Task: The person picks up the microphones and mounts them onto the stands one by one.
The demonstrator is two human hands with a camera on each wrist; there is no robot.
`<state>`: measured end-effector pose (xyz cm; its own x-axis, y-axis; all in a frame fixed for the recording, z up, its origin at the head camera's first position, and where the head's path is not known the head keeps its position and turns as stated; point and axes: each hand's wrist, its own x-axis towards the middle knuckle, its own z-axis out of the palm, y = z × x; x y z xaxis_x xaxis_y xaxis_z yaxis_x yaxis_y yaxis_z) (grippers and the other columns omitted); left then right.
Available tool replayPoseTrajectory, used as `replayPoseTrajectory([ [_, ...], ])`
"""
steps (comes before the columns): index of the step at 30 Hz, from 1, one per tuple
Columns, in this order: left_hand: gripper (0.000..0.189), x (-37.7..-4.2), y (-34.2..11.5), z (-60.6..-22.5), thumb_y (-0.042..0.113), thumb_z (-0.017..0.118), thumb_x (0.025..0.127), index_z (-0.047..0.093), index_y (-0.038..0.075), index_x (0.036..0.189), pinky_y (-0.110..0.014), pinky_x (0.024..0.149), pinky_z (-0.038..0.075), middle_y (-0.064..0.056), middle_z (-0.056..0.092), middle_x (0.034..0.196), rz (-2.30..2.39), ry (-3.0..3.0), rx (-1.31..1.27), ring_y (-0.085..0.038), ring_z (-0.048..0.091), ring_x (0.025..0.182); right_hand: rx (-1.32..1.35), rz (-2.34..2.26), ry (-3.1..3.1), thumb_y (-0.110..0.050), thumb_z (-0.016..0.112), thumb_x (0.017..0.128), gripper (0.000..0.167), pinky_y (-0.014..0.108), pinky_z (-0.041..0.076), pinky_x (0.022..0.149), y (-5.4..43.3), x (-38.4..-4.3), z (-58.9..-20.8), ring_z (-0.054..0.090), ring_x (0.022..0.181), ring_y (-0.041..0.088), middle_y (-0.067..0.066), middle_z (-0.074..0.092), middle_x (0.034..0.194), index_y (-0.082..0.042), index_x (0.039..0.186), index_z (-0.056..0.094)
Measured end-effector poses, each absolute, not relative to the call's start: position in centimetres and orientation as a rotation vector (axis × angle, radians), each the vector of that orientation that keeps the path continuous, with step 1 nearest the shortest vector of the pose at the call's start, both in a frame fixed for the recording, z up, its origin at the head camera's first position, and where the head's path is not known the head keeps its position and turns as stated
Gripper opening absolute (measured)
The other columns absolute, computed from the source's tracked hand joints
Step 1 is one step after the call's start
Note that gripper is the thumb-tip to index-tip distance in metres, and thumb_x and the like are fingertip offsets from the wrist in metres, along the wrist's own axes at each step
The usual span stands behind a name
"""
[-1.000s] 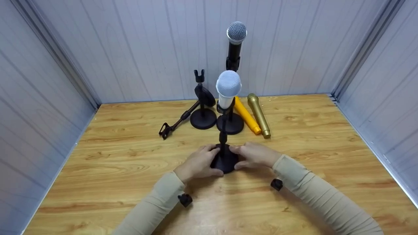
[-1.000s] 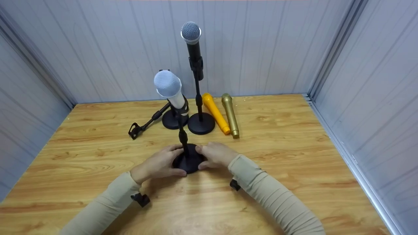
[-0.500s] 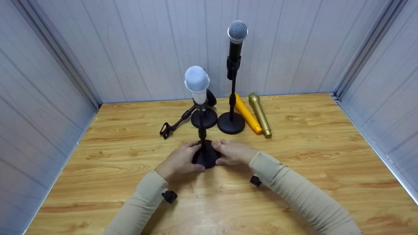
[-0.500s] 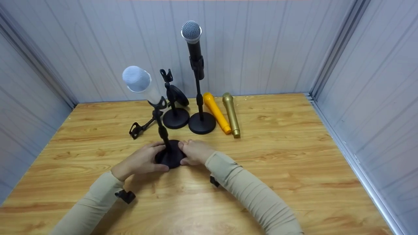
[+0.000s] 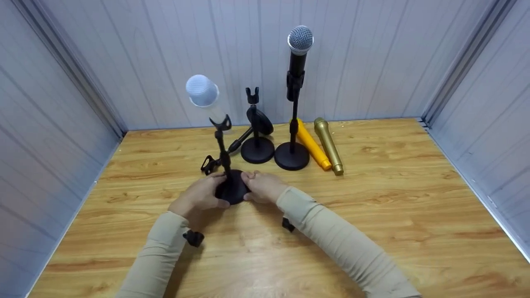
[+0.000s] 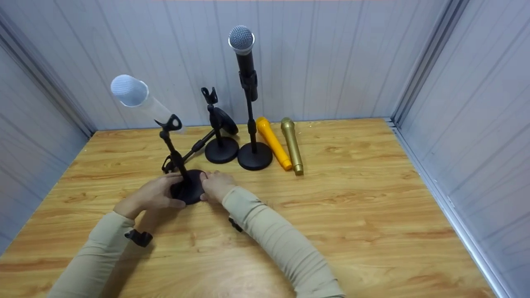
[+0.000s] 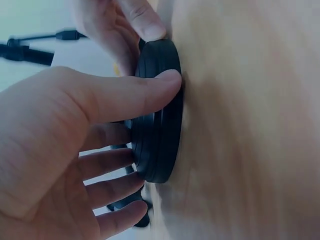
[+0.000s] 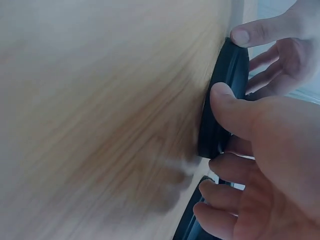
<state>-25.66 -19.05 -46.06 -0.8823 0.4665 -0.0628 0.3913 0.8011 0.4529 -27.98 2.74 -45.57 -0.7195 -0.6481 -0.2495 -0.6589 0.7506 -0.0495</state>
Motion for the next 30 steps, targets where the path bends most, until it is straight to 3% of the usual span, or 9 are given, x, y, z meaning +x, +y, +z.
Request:
replayPoseTrajectory([
  [5,0.082,-25.9,-21.2,-46.0,0.023,0.086,0.080,0.048,-0.012,0.143,-0.054,0.113,0.035,-0.027,0.042,0.153,0.681,2.827,0.589,-0.046,0.043,0.137,-1.020,0.058,2.710,-0.043,0.054,0.105,0.071,0.042,0.039,0.113,0.3,-28.6,-45.6,0.036,0.146,0.034,0.010,0.034,0.162,-0.008,0.161,0.028],
  [12,0.087,-26.2,-23.0,-45.9,0.040,0.090,0.077,0.054,-0.006,0.142,-0.055,0.108,0.040,-0.025,0.051,0.146,0.695,2.890,0.466,-0.043,0.050,0.132,-0.974,0.130,2.719,-0.047,0.049,0.106,0.071,0.039,0.036,0.115,-2.3,-28.9,-45.5,0.033,0.147,0.032,0.004,0.028,0.165,-0.012,0.162,0.023],
  [22,0.086,-27.2,-23.9,-45.8,0.036,0.087,0.081,0.050,-0.009,0.144,-0.056,0.108,0.040,-0.028,0.051,0.145,0.701,2.887,0.322,-0.045,0.050,0.131,-0.811,0.167,2.762,-0.051,0.045,0.106,0.070,0.051,0.015,0.122,-4.5,-29.5,-45.5,0.023,0.152,0.027,-0.005,0.026,0.166,-0.021,0.164,0.020],
  [30,0.085,-27.5,-24.1,-46.0,0.036,0.086,0.083,0.048,-0.009,0.145,-0.057,0.110,0.038,-0.029,0.048,0.147,0.736,2.872,0.304,-0.046,0.048,0.133,-0.783,0.130,2.779,-0.051,0.044,0.106,0.070,0.049,0.016,0.122,-5.0,-29.9,-46.2,0.024,0.152,0.026,-0.005,0.026,0.166,-0.021,0.164,0.020],
])
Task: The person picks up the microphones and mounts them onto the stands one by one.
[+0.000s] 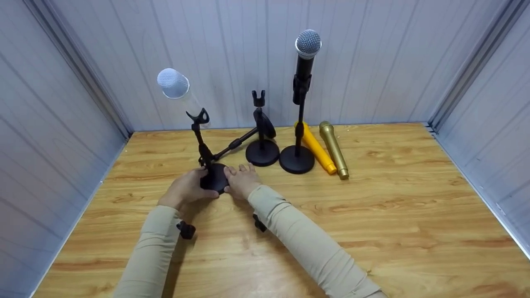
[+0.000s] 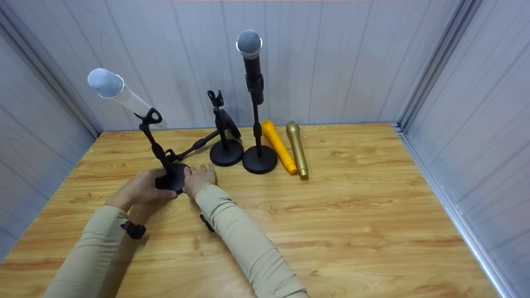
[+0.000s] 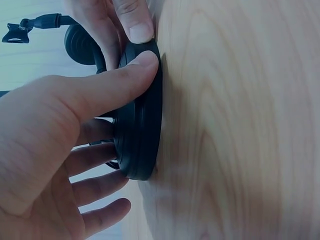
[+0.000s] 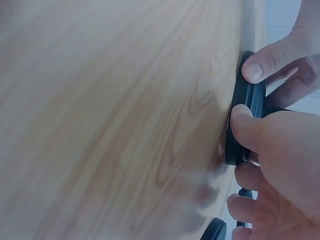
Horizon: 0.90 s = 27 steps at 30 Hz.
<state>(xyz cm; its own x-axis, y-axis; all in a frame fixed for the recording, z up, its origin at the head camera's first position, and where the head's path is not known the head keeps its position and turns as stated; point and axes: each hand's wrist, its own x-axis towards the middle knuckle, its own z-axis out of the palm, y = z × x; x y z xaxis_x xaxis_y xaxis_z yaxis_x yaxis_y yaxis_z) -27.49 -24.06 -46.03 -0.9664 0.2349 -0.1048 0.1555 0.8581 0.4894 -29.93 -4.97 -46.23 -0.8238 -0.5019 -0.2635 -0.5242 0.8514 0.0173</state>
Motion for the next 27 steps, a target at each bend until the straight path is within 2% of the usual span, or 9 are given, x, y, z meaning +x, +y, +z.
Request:
replayPoseTrajectory([
  [10,0.087,-27.3,-23.5,-46.4,0.038,0.082,0.086,0.042,-0.006,0.150,-0.057,0.111,0.036,-0.028,0.044,0.151,0.694,2.897,0.363,-0.047,0.046,0.134,-0.888,0.101,2.740,-0.047,0.040,0.108,0.064,0.048,0.013,0.123,-3.4,-30.7,-46.2,0.013,0.154,0.029,-0.004,0.027,0.165,-0.020,0.163,0.023],
  [16,0.090,-27.0,-22.9,-46.9,0.043,0.078,0.089,0.036,-0.003,0.154,-0.057,0.112,0.035,-0.025,0.038,0.156,0.643,2.912,0.364,-0.047,0.043,0.137,-0.957,-0.096,2.652,-0.047,0.039,0.109,0.065,0.048,0.015,0.123,-1.4,-31.0,-45.5,0.012,0.154,0.034,0.005,0.026,0.166,-0.024,0.164,0.015],
  [17,0.090,-26.9,-22.9,-46.9,0.043,0.078,0.089,0.035,-0.002,0.155,-0.057,0.112,0.035,-0.025,0.037,0.157,0.636,2.912,0.361,-0.047,0.042,0.137,-0.964,-0.142,2.634,-0.046,0.039,0.109,0.065,0.048,0.019,0.122,-1.0,-31.0,-45.2,0.017,0.153,0.035,0.008,0.033,0.163,-0.024,0.164,0.015],
  [19,0.091,-26.6,-22.9,-46.9,0.043,0.076,0.090,0.033,-0.002,0.156,-0.058,0.112,0.034,-0.024,0.035,0.158,0.622,2.915,0.360,-0.047,0.040,0.138,-0.985,-0.216,2.612,-0.044,0.042,0.109,0.064,0.045,0.036,0.114,-0.3,-31.1,-44.5,0.044,0.139,0.033,0.011,0.056,0.146,-0.024,0.164,0.018],
  [21,0.090,-26.4,-23.0,-46.8,0.044,0.075,0.091,0.033,-0.003,0.156,-0.059,0.112,0.034,-0.026,0.035,0.158,0.610,2.927,0.368,-0.048,0.040,0.138,-0.995,-0.271,2.606,-0.043,0.046,0.108,0.061,0.045,0.042,0.108,0.4,-31.3,-43.4,0.054,0.129,0.031,0.008,0.063,0.137,-0.024,0.162,0.026],
  [23,0.087,-26.2,-23.0,-46.6,0.044,0.073,0.093,0.035,-0.006,0.154,-0.060,0.111,0.035,-0.028,0.038,0.154,0.608,2.948,0.369,-0.049,0.042,0.137,-1.004,-0.308,2.611,-0.043,0.048,0.107,0.057,0.044,0.045,0.104,1.2,-31.5,-42.2,0.059,0.118,0.028,0.006,0.068,0.127,-0.022,0.159,0.036],
  [24,0.084,-26.1,-23.0,-46.5,0.044,0.071,0.095,0.038,-0.007,0.152,-0.060,0.110,0.036,-0.029,0.041,0.152,0.612,2.962,0.369,-0.049,0.044,0.135,-1.016,-0.325,2.613,-0.043,0.049,0.107,0.055,0.044,0.046,0.104,1.7,-31.5,-41.6,0.061,0.116,0.027,0.005,0.068,0.129,-0.021,0.157,0.040],
  [26,0.076,-26.0,-23.0,-46.3,0.042,0.067,0.098,0.043,-0.009,0.148,-0.060,0.108,0.039,-0.032,0.048,0.146,0.616,2.996,0.378,-0.049,0.048,0.131,-1.030,-0.373,2.616,-0.043,0.050,0.107,0.052,0.045,0.040,0.110,3.0,-31.7,-40.3,0.054,0.129,0.026,0.004,0.060,0.142,-0.019,0.153,0.048],
  [27,0.071,-25.9,-22.9,-46.2,0.040,0.066,0.099,0.046,-0.010,0.146,-0.060,0.107,0.040,-0.032,0.051,0.142,0.621,3.015,0.379,-0.049,0.050,0.129,-1.041,-0.399,2.611,-0.043,0.051,0.107,0.051,0.044,0.041,0.110,3.8,-31.7,-39.8,0.056,0.128,0.025,0.005,0.061,0.141,-0.017,0.150,0.052],
])
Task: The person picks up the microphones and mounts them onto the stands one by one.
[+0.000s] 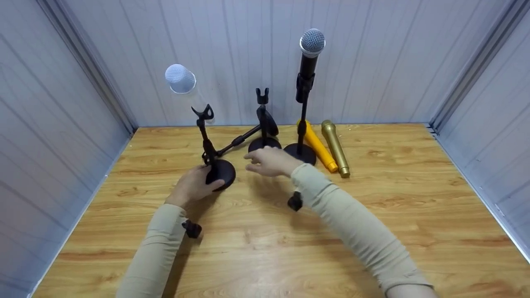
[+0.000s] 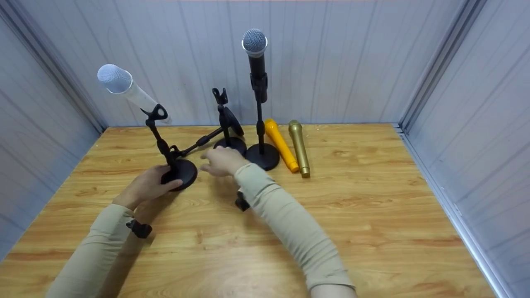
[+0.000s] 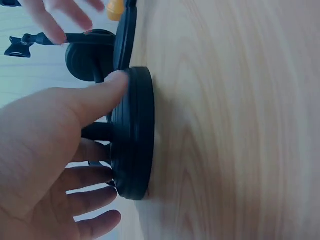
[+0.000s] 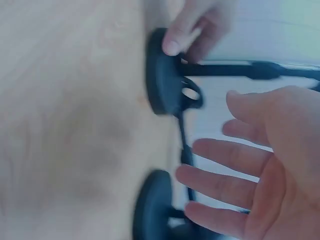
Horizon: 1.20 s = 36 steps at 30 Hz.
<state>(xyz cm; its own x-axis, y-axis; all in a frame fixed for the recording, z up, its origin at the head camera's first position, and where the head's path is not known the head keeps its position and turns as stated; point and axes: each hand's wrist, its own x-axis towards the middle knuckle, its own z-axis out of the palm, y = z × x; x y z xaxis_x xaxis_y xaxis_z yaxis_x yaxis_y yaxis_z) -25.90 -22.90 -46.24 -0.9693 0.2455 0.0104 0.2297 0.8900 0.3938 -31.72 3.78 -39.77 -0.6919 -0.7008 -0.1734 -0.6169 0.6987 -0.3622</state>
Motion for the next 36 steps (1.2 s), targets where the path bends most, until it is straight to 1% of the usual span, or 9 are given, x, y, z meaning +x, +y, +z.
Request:
replayPoseTrajectory([
  [3,0.061,-25.6,-22.7,-46.1,0.033,0.064,0.101,0.050,-0.008,0.144,-0.060,0.105,0.042,-0.032,0.054,0.137,0.645,3.056,0.349,-0.049,0.053,0.125,-1.105,-0.438,2.585,-0.036,0.052,0.107,0.044,0.043,0.045,0.107,6.8,-32.1,-38.3,0.059,0.125,0.026,0.009,0.063,0.137,-0.009,0.142,0.060],
  [6,0.057,-25.1,-22.5,-46.1,0.028,0.065,0.101,0.051,-0.007,0.143,-0.061,0.103,0.043,-0.033,0.053,0.137,0.666,3.084,0.303,-0.049,0.054,0.124,-1.125,-0.461,2.546,-0.028,0.053,0.107,0.038,0.044,0.050,0.100,10.4,-32.8,-37.1,0.065,0.115,0.028,0.013,0.068,0.128,-0.004,0.133,0.065],
  [9,0.056,-25.1,-22.1,-46.3,0.025,0.065,0.100,0.051,-0.008,0.142,-0.060,0.103,0.044,-0.034,0.052,0.137,0.670,3.098,0.281,-0.049,0.054,0.123,-1.013,-0.500,2.545,-0.025,0.053,0.107,0.035,0.044,0.055,0.089,14.5,-33.7,-36.3,0.070,0.098,0.028,0.016,0.071,0.115,0.000,0.128,0.067],
  [12,0.054,-25.1,-21.9,-46.5,0.024,0.065,0.100,0.053,-0.010,0.140,-0.059,0.103,0.044,-0.033,0.054,0.135,0.665,3.108,0.288,-0.049,0.055,0.122,-0.812,-0.578,2.588,-0.025,0.052,0.108,0.038,0.045,0.057,0.082,18.2,-34.4,-36.2,0.070,0.089,0.030,0.020,0.071,0.111,0.003,0.130,0.063],
  [20,0.047,-25.4,-21.9,-46.3,0.024,0.065,0.100,0.061,-0.013,0.130,-0.059,0.100,0.046,-0.033,0.058,0.128,0.623,3.105,0.278,-0.048,0.057,0.118,-0.381,-0.772,2.787,-0.026,0.056,0.105,0.055,0.048,0.058,0.082,23.9,-36.1,-38.6,0.063,0.109,0.044,0.035,0.057,0.130,0.009,0.145,0.045],
  [24,0.047,-25.5,-21.7,-46.2,0.025,0.065,0.100,0.061,-0.012,0.129,-0.059,0.099,0.046,-0.033,0.059,0.127,0.602,3.083,0.246,-0.049,0.058,0.116,-0.241,-0.843,2.764,-0.028,0.058,0.103,0.062,0.046,0.059,0.080,24.8,-36.6,-40.2,0.060,0.113,0.046,0.036,0.053,0.134,0.010,0.148,0.038],
  [29,0.048,-25.4,-21.4,-46.2,0.024,0.063,0.101,0.059,-0.014,0.130,-0.059,0.101,0.045,-0.034,0.057,0.130,0.595,3.089,0.269,-0.050,0.056,0.119,-0.124,-0.897,2.732,-0.027,0.058,0.103,0.066,0.048,0.058,0.083,25.1,-37.1,-41.5,0.055,0.120,0.047,0.036,0.047,0.139,0.010,0.151,0.032],
  [32,0.048,-25.3,-21.3,-46.3,0.023,0.063,0.101,0.058,-0.015,0.131,-0.059,0.102,0.045,-0.035,0.057,0.131,0.589,3.104,0.276,-0.050,0.055,0.121,-0.088,-0.911,2.711,-0.026,0.058,0.102,0.067,0.048,0.059,0.082,25.2,-37.4,-42.2,0.054,0.120,0.048,0.036,0.045,0.140,0.010,0.151,0.031],
  [36,0.048,-25.1,-21.3,-46.2,0.023,0.063,0.101,0.058,-0.015,0.132,-0.059,0.102,0.045,-0.035,0.056,0.131,0.581,3.111,0.274,-0.050,0.055,0.121,-0.075,-0.910,2.689,-0.024,0.060,0.101,0.069,0.046,0.060,0.076,25.0,-37.7,-43.0,0.058,0.114,0.047,0.036,0.046,0.138,0.011,0.151,0.030],
])
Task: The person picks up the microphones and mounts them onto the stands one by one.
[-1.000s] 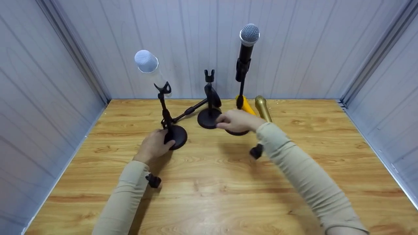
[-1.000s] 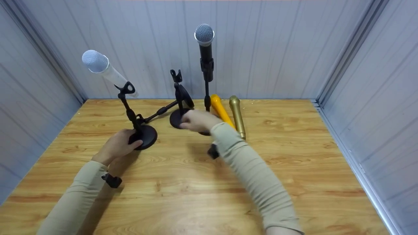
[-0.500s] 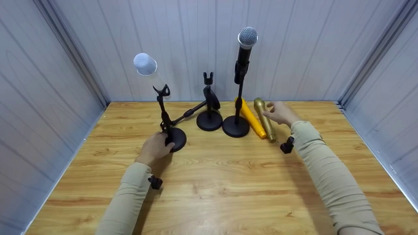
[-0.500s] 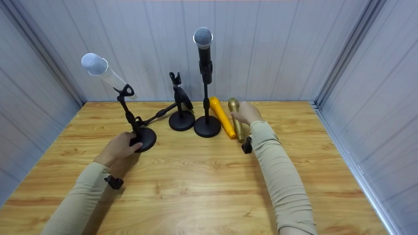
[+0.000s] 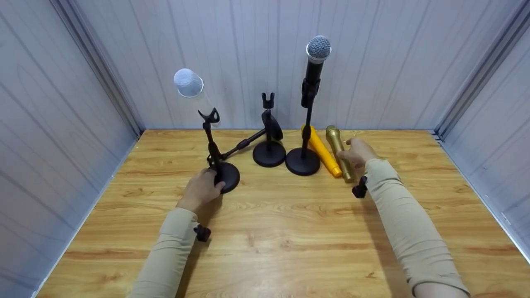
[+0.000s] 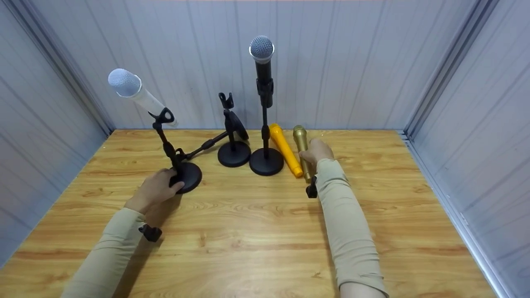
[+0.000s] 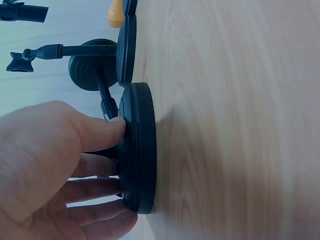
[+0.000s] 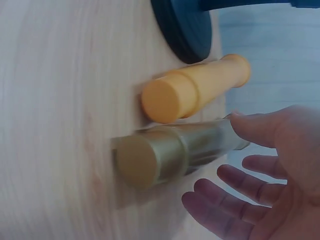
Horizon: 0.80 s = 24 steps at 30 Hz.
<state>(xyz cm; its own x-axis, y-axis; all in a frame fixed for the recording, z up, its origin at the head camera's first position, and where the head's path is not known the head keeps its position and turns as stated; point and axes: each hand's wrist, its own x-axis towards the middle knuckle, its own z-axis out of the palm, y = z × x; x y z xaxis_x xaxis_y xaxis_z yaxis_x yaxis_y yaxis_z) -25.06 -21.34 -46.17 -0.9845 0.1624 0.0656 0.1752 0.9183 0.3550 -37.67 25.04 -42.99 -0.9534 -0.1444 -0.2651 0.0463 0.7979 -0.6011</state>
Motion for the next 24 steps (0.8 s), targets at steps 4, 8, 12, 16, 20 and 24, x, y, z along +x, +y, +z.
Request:
replayPoseTrajectory([
  [4,0.049,-25.0,-21.4,-46.3,0.023,0.062,0.101,0.057,-0.016,0.131,-0.058,0.101,0.046,-0.035,0.057,0.131,-0.557,-3.043,-0.284,-0.050,0.055,0.121,-0.082,-0.867,2.700,-0.023,0.064,0.099,0.071,0.045,0.059,0.076,25.0,-37.9,-43.7,0.061,0.108,0.044,0.036,0.050,0.133,0.014,0.150,0.031],
  [8,0.048,-25.2,-21.5,-46.5,0.022,0.061,0.102,0.057,-0.016,0.130,-0.058,0.101,0.046,-0.035,0.058,0.129,-0.531,-3.041,-0.315,-0.049,0.055,0.121,-0.095,-0.792,2.732,-0.019,0.067,0.096,0.066,0.043,0.058,0.079,24.7,-38.1,-43.9,0.064,0.099,0.037,0.033,0.058,0.122,0.014,0.145,0.038],
  [12,0.048,-25.3,-21.5,-46.5,0.023,0.061,0.102,0.058,-0.016,0.131,-0.057,0.103,0.045,-0.034,0.059,0.129,-0.519,-3.049,-0.324,-0.048,0.055,0.122,-0.107,-0.757,2.761,-0.017,0.071,0.093,0.059,0.039,0.058,0.073,24.4,-38.0,-43.7,0.065,0.089,0.032,0.029,0.062,0.113,0.015,0.137,0.048],
  [16,0.048,-25.3,-21.4,-46.4,0.023,0.062,0.101,0.059,-0.016,0.129,-0.057,0.102,0.046,-0.034,0.059,0.128,-0.512,-3.047,-0.327,-0.048,0.056,0.121,-0.133,-0.711,2.801,-0.018,0.074,0.089,0.048,0.038,0.056,0.068,24.3,-38.0,-43.6,0.064,0.082,0.030,0.026,0.066,0.104,0.014,0.122,0.059],
  [20,0.048,-25.4,-21.5,-46.4,0.023,0.062,0.101,0.059,-0.016,0.129,-0.057,0.103,0.045,-0.034,0.059,0.128,-0.499,-3.049,-0.327,-0.047,0.056,0.121,-0.131,-0.679,2.804,-0.017,0.075,0.086,0.033,0.035,0.052,0.062,24.2,-38.0,-43.6,0.061,0.071,0.026,0.017,0.064,0.087,0.009,0.102,0.063],
  [24,0.047,-25.3,-21.5,-46.3,0.022,0.062,0.101,0.059,-0.016,0.129,-0.056,0.103,0.045,-0.034,0.059,0.128,-0.482,-3.042,-0.332,-0.047,0.056,0.121,-0.117,-0.667,2.796,-0.016,0.075,0.084,0.029,0.032,0.049,0.059,24.0,-37.8,-43.7,0.058,0.068,0.023,0.013,0.062,0.081,0.007,0.097,0.062],
])
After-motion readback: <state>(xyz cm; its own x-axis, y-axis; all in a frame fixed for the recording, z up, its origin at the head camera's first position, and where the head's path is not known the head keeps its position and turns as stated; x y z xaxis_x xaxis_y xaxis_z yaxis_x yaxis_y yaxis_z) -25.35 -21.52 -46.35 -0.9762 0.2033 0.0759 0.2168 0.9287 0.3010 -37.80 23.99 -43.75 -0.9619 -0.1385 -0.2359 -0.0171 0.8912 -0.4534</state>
